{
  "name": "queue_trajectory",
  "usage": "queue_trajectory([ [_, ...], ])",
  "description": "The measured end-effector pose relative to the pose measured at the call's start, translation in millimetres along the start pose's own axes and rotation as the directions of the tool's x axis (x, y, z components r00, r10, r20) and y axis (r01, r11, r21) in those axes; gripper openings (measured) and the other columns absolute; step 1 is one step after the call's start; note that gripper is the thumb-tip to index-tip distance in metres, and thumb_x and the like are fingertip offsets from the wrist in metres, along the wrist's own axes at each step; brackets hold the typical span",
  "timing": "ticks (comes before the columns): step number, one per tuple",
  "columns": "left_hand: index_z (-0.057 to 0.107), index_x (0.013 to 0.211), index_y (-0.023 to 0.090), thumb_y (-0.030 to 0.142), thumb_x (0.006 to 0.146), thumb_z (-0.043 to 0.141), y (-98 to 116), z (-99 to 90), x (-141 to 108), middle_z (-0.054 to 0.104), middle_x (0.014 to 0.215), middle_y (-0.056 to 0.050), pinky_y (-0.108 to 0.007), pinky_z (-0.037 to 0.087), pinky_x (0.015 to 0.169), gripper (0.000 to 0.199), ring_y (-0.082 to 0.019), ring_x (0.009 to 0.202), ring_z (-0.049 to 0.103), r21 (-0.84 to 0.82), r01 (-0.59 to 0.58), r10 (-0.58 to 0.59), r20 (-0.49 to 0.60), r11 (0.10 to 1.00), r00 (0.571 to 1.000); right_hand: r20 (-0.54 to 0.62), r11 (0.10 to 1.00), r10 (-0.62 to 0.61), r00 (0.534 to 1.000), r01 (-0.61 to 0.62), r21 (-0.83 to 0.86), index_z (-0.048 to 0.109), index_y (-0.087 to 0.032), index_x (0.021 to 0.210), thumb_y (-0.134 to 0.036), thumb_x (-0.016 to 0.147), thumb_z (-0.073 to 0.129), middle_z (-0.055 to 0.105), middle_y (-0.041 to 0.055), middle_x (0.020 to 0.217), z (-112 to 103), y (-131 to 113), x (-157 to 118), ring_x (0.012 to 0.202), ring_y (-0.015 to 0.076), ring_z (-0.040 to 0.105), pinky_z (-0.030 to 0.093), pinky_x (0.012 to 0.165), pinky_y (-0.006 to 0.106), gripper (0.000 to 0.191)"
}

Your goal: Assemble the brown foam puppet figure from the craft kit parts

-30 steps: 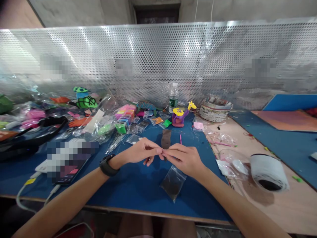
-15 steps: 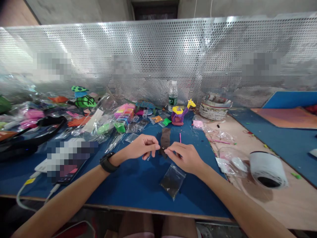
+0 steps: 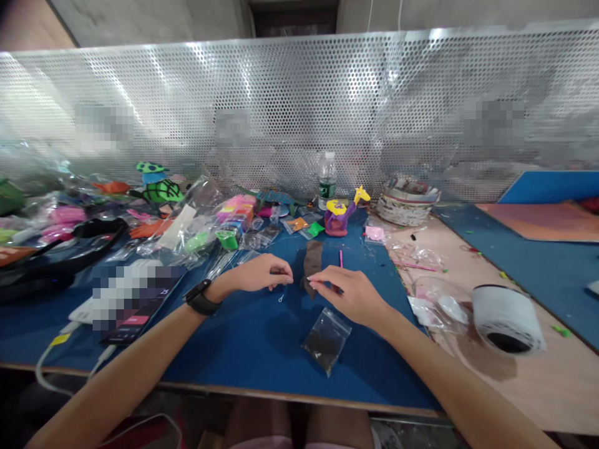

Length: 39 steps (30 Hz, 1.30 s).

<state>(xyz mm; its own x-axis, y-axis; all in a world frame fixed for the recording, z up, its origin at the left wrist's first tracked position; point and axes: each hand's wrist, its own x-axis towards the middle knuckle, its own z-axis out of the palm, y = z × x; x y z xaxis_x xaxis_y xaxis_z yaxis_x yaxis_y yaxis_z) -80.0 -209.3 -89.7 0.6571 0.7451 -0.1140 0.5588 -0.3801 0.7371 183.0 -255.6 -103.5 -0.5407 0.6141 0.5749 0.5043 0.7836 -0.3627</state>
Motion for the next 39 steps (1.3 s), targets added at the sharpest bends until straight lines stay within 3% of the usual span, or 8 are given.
queue_trajectory([
  [2, 0.070, 0.091, 0.015, 0.038, 0.091, 0.057, -2.5, 0.4, 0.8, 0.070, 0.078, -0.004, -0.022, 0.046, 0.059, 0.026, -0.012, 0.061, 0.062, -0.010, -0.012, 0.012, -0.018, 1.000, 1.000, 0.002, 1.000, -0.004, 1.000, 0.004, -0.003, 0.069, -0.022, 0.102, -0.029, 0.101, 0.051, 0.073, 0.0021, 0.085, -1.0, 1.0, -0.5, 0.062, 0.0108, 0.061, 0.045, 0.061, 0.021, 0.020],
  [8, 0.071, 0.094, 0.016, 0.024, 0.084, 0.063, -6.5, -0.1, 2.2, 0.073, 0.082, -0.004, -0.022, 0.047, 0.067, 0.015, -0.014, 0.074, 0.066, -0.014, -0.055, 0.055, -0.003, 0.998, 0.998, 0.040, 1.000, -0.004, 0.999, 0.005, -0.016, 0.061, -0.020, 0.077, -0.034, 0.103, 0.043, 0.061, -0.0013, 0.061, -4.6, -0.2, -1.5, 0.049, 0.0098, 0.051, 0.037, 0.051, 0.021, 0.034],
  [12, 0.071, 0.096, 0.016, 0.022, 0.083, 0.063, -6.2, -2.7, 1.2, 0.074, 0.085, -0.005, -0.022, 0.049, 0.068, 0.017, -0.015, 0.076, 0.068, -0.031, -0.023, 0.024, 0.008, 0.999, 1.000, 0.024, 0.999, -0.012, 1.000, 0.013, -0.036, 0.055, -0.020, 0.071, -0.034, 0.103, 0.043, 0.054, -0.0029, 0.056, -5.8, -2.2, -1.0, 0.047, 0.0093, 0.046, 0.034, 0.050, 0.022, 0.037],
  [17, 0.071, 0.099, 0.017, 0.021, 0.085, 0.056, -3.7, -6.9, -2.3, 0.073, 0.088, -0.004, -0.020, 0.046, 0.060, 0.021, -0.011, 0.064, 0.063, 0.023, 0.022, -0.026, 0.157, 0.999, 0.987, 0.018, 0.999, -0.037, 0.999, 0.038, -0.027, 0.057, -0.020, 0.071, -0.032, 0.102, 0.045, 0.056, -0.0022, 0.058, -4.3, -1.7, -0.2, 0.049, 0.0093, 0.048, 0.035, 0.052, 0.021, 0.035],
  [21, 0.074, 0.095, 0.018, 0.029, 0.084, 0.063, -1.9, -9.8, -4.7, 0.073, 0.082, -0.003, -0.020, 0.045, 0.060, 0.019, -0.012, 0.064, 0.062, 0.027, 0.037, -0.042, 0.232, 0.999, 0.972, 0.016, 0.998, -0.050, 0.999, 0.050, -0.029, 0.058, -0.020, 0.071, -0.032, 0.101, 0.046, 0.056, -0.0024, 0.057, -2.7, 0.1, -1.0, 0.049, 0.0090, 0.048, 0.034, 0.051, 0.021, 0.035],
  [27, 0.078, 0.087, 0.019, 0.034, 0.073, 0.078, -2.2, -9.2, -3.7, 0.073, 0.074, -0.001, -0.021, 0.043, 0.061, 0.021, -0.014, 0.067, 0.064, 0.069, 0.020, -0.032, 0.186, 0.997, 0.982, 0.005, 0.998, -0.062, 0.998, 0.062, -0.031, 0.059, -0.020, 0.071, -0.030, 0.101, 0.047, 0.058, -0.0023, 0.057, -1.7, 0.2, -0.7, 0.049, 0.0089, 0.050, 0.035, 0.051, 0.021, 0.033],
  [39, 0.071, 0.087, 0.018, 0.029, 0.085, 0.062, -0.3, -3.9, -6.7, 0.069, 0.076, -0.001, -0.021, 0.038, 0.056, 0.014, -0.012, 0.063, 0.057, 0.173, -0.051, 0.020, 0.177, 0.984, 0.984, 0.007, 0.998, -0.030, 1.000, 0.030, -0.049, 0.056, -0.021, 0.068, -0.032, 0.101, 0.046, 0.055, -0.0030, 0.054, -1.5, 1.9, -1.0, 0.046, 0.0093, 0.047, 0.034, 0.050, 0.022, 0.036],
])
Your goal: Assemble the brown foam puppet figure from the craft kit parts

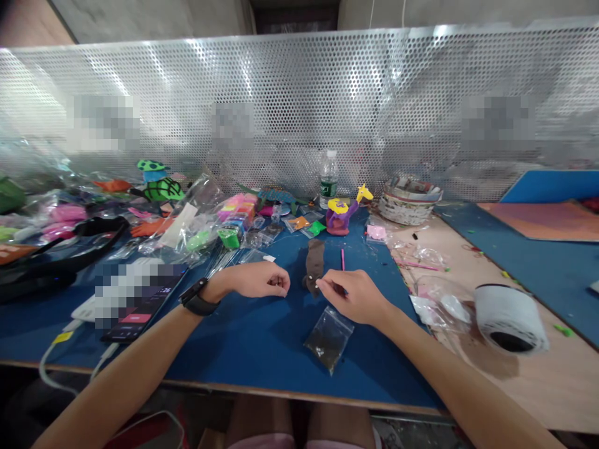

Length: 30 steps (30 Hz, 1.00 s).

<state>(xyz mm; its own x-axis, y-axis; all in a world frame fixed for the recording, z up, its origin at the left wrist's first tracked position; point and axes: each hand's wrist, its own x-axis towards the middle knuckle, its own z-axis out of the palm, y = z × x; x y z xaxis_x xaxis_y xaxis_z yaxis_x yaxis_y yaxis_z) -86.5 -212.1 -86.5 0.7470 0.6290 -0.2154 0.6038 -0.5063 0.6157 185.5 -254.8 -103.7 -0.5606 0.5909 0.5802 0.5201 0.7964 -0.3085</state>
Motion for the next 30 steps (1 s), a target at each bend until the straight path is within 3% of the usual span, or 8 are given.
queue_trajectory([
  [7, 0.065, 0.092, 0.016, 0.028, 0.090, 0.054, 1.3, -5.5, 0.0, 0.065, 0.073, -0.001, -0.021, 0.042, 0.057, 0.017, -0.011, 0.062, 0.057, -0.106, 0.051, -0.047, 0.044, 0.993, 0.998, -0.017, 1.000, -0.006, 1.000, 0.006, -0.005, 0.057, -0.020, 0.069, -0.032, 0.100, 0.047, 0.055, -0.0032, 0.053, -0.4, 0.1, -0.5, 0.046, 0.0091, 0.047, 0.034, 0.050, 0.021, 0.035],
  [15, 0.066, 0.091, 0.015, 0.038, 0.095, 0.050, -1.1, -8.6, 1.8, 0.068, 0.084, -0.005, -0.022, 0.047, 0.063, 0.029, -0.011, 0.065, 0.060, -0.274, 0.012, -0.003, 0.033, 0.962, 0.999, -0.023, 1.000, -0.014, 1.000, 0.014, -0.002, 0.057, -0.021, 0.069, -0.031, 0.100, 0.048, 0.054, -0.0038, 0.052, 0.8, 0.9, -0.9, 0.045, 0.0086, 0.046, 0.033, 0.048, 0.021, 0.034],
  [23, 0.067, 0.088, 0.016, 0.041, 0.081, 0.072, -3.8, -9.4, 1.7, 0.064, 0.069, 0.000, -0.022, 0.043, 0.062, 0.026, -0.010, 0.061, 0.056, -0.362, 0.005, -0.001, 0.013, 0.932, 1.000, -0.010, 1.000, 0.003, 1.000, -0.003, -0.008, 0.057, -0.020, 0.069, -0.032, 0.101, 0.047, 0.054, -0.0037, 0.053, 0.1, 0.6, -1.5, 0.045, 0.0084, 0.045, 0.033, 0.048, 0.021, 0.035],
  [30, 0.064, 0.077, 0.014, 0.047, 0.091, 0.060, -1.0, -8.9, 3.0, 0.065, 0.072, -0.002, -0.022, 0.043, 0.058, 0.036, -0.008, 0.057, 0.054, -0.405, 0.010, -0.033, -0.051, 0.914, 0.998, -0.019, 1.000, -0.014, 1.000, 0.014, -0.003, 0.056, -0.020, 0.069, -0.030, 0.100, 0.048, 0.052, -0.0046, 0.053, 0.8, 1.2, -1.0, 0.045, 0.0081, 0.045, 0.032, 0.049, 0.021, 0.034],
])
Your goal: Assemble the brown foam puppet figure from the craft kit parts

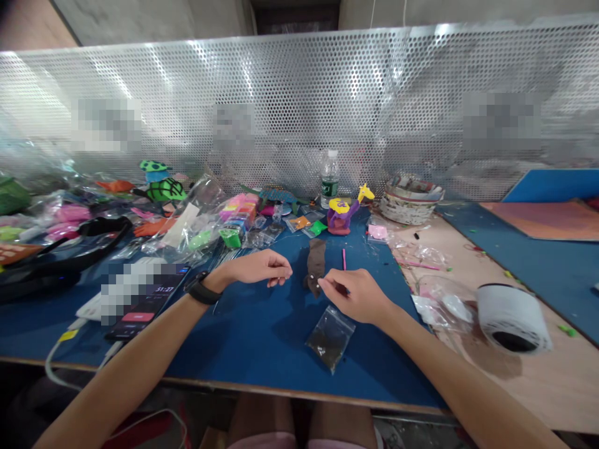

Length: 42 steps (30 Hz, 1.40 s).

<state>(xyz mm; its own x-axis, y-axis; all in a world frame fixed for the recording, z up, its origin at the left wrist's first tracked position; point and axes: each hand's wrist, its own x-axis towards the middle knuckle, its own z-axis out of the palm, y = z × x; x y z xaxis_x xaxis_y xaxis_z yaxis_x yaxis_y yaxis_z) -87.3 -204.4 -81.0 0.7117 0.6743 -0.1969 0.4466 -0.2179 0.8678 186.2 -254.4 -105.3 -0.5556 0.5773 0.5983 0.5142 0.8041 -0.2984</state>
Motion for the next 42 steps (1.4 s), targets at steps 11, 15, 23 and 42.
queue_trajectory([
  [11, 0.068, 0.083, 0.013, 0.054, 0.086, 0.066, -9.0, -2.7, 3.0, 0.069, 0.078, -0.005, -0.024, 0.048, 0.064, 0.041, -0.010, 0.064, 0.061, -0.104, -0.023, 0.024, 0.013, 0.994, 1.000, 0.001, 1.000, 0.010, 1.000, -0.010, -0.001, 0.055, -0.020, 0.068, -0.030, 0.100, 0.048, 0.052, -0.0044, 0.053, -1.7, -1.2, 0.2, 0.045, 0.0083, 0.045, 0.032, 0.049, 0.021, 0.034],
  [15, 0.072, 0.087, 0.014, 0.048, 0.080, 0.075, -14.7, -4.1, 5.2, 0.072, 0.080, -0.004, -0.024, 0.051, 0.066, 0.035, -0.011, 0.066, 0.064, -0.143, -0.023, 0.026, 0.023, 0.989, 0.999, 0.008, 1.000, 0.017, 1.000, -0.017, -0.001, 0.056, -0.020, 0.069, -0.031, 0.100, 0.047, 0.052, -0.0041, 0.053, -1.4, -0.8, -0.3, 0.046, 0.0083, 0.045, 0.033, 0.050, 0.021, 0.034],
  [23, 0.076, 0.099, 0.014, 0.050, 0.082, 0.073, -11.2, -3.6, 4.6, 0.077, 0.092, -0.010, -0.025, 0.055, 0.071, 0.040, -0.012, 0.071, 0.070, -0.234, -0.024, 0.018, -0.027, 0.972, 0.999, 0.005, 1.000, 0.019, 1.000, -0.019, -0.002, 0.056, -0.020, 0.069, -0.030, 0.100, 0.048, 0.051, -0.0047, 0.053, -0.8, 0.0, -0.9, 0.045, 0.0078, 0.044, 0.032, 0.049, 0.021, 0.033],
  [42, 0.075, 0.107, 0.013, 0.048, 0.084, 0.072, -14.2, -4.3, 5.3, 0.076, 0.109, -0.014, -0.031, 0.057, 0.091, 0.042, -0.019, 0.095, 0.074, -0.324, -0.049, 0.022, -0.085, 0.945, 0.996, 0.010, 1.000, 0.014, 1.000, -0.014, -0.002, 0.059, -0.019, 0.071, -0.031, 0.100, 0.048, 0.054, -0.0037, 0.054, -1.1, 0.4, -0.9, 0.046, 0.0083, 0.045, 0.033, 0.049, 0.021, 0.033],
])
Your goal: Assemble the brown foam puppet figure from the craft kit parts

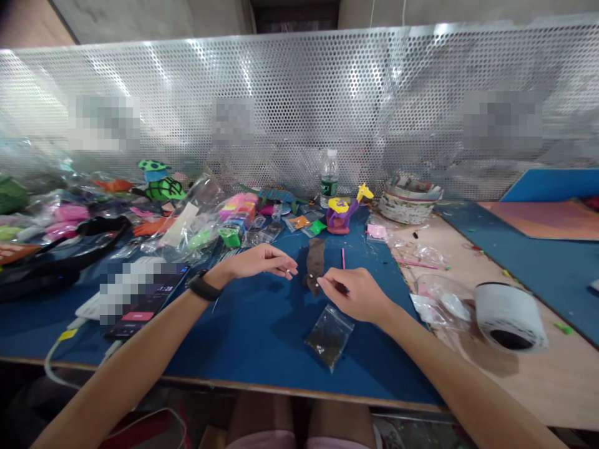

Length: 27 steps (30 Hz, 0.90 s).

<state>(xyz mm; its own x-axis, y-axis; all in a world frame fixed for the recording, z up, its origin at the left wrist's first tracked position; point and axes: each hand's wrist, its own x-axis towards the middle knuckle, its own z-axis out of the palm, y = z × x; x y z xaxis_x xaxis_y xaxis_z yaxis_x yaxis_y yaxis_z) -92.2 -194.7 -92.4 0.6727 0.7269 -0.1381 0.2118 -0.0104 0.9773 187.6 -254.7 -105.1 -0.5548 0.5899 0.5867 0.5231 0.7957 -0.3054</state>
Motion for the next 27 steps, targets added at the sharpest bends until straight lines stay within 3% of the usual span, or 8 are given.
queue_trajectory([
  [5, 0.076, 0.104, 0.012, 0.044, 0.079, 0.078, -0.9, -3.1, 1.5, 0.078, 0.102, -0.013, -0.030, 0.058, 0.086, 0.040, -0.019, 0.090, 0.075, 0.026, -0.001, 0.001, -0.007, 1.000, 1.000, 0.003, 1.000, 0.006, 1.000, -0.006, -0.002, 0.058, -0.020, 0.070, -0.031, 0.100, 0.048, 0.054, -0.0039, 0.053, 0.8, 1.1, -0.1, 0.046, 0.0081, 0.044, 0.033, 0.049, 0.021, 0.034],
  [12, 0.078, 0.101, 0.015, 0.034, 0.077, 0.080, -3.9, -7.3, 2.8, 0.079, 0.096, -0.010, -0.031, 0.055, 0.092, 0.031, -0.019, 0.093, 0.074, 0.090, -0.046, 0.045, 0.014, 0.995, 0.999, 0.015, 1.000, 0.018, 1.000, -0.018, 0.000, 0.059, -0.020, 0.070, -0.033, 0.100, 0.047, 0.055, -0.0033, 0.054, 0.8, 1.2, -0.2, 0.046, 0.0088, 0.046, 0.033, 0.050, 0.022, 0.034],
  [21, 0.076, 0.099, 0.014, 0.033, 0.074, 0.083, -2.7, -4.8, 2.1, 0.078, 0.099, -0.011, -0.029, 0.056, 0.088, 0.033, -0.019, 0.095, 0.074, -0.027, -0.032, 0.031, -0.038, 0.999, 0.999, 0.022, 1.000, 0.024, 0.999, -0.024, -0.006, 0.058, -0.020, 0.069, -0.033, 0.100, 0.047, 0.055, -0.0028, 0.053, 0.2, -0.1, -0.5, 0.046, 0.0089, 0.045, 0.033, 0.050, 0.022, 0.035],
  [27, 0.075, 0.094, 0.012, 0.037, 0.070, 0.086, 0.7, -3.1, 1.4, 0.077, 0.089, -0.009, -0.027, 0.057, 0.080, 0.036, -0.016, 0.079, 0.075, -0.107, -0.042, 0.029, -0.119, 0.993, 0.993, 0.002, 1.000, 0.004, 1.000, -0.004, -0.002, 0.058, -0.020, 0.070, -0.031, 0.099, 0.049, 0.055, -0.0032, 0.054, 0.8, 0.6, 0.0, 0.047, 0.0087, 0.047, 0.034, 0.050, 0.021, 0.033],
])
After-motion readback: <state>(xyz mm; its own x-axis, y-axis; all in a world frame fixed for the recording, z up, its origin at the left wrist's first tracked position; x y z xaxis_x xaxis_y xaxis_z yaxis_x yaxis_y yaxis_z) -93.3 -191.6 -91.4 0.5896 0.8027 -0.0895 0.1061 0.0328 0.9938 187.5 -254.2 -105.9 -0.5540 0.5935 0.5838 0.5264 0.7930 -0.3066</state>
